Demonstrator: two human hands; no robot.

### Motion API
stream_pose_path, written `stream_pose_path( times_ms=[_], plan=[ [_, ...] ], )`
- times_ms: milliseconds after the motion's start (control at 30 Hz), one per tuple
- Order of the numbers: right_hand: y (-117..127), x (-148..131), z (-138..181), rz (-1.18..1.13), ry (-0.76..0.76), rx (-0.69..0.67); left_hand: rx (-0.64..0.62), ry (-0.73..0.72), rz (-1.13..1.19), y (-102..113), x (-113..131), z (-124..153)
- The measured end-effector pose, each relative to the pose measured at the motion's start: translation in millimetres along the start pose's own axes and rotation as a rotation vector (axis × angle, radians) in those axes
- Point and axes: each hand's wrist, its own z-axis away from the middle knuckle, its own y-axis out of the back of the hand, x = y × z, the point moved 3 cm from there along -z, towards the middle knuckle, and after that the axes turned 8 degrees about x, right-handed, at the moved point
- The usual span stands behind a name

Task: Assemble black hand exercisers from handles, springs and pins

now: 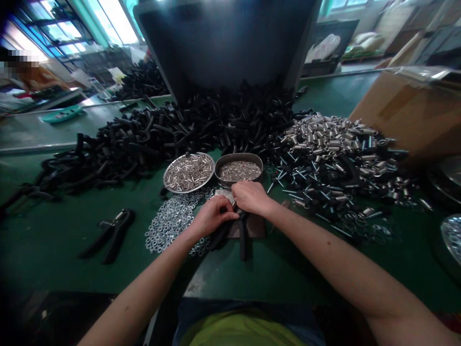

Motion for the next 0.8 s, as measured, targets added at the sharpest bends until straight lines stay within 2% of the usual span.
stream_pose_path(
  times_ms=[200, 367, 467, 533, 700, 800],
  plan=[
    [-9.4, 10.3, -4.9, -0.092, -0.009, -0.008, 0.033, 0.105, 0.077, -5.7, -7.1, 2.0],
    [-15.0, 19.1, 13.7, -0.183, 0.040, 0.084, 0.039, 0.010, 0.072, -7.4, -4.8, 3.2],
    [-10.1, 33.5, 47.8, -0.215, 0.078, 0.242, -0.012, -0.053, 0.051, -5.8, 0.1, 0.9],
    [-7.2, 49.6, 79.4, -0.177, 0.070, 0.342, -0.050, -0.045, 0.017, -4.0, 1.9, -3.0],
    [-20.9, 98.8, 162.2, 0.092, -0.157, 0.397, -0.233, 0.185, 0.082, -7.6, -5.7, -14.0],
    [-36.5, 117.0, 192.4, 0.161, -0.265, 0.410, -0.280, 0.255, 0.157, -13.4, -9.7, -15.2]
  ],
)
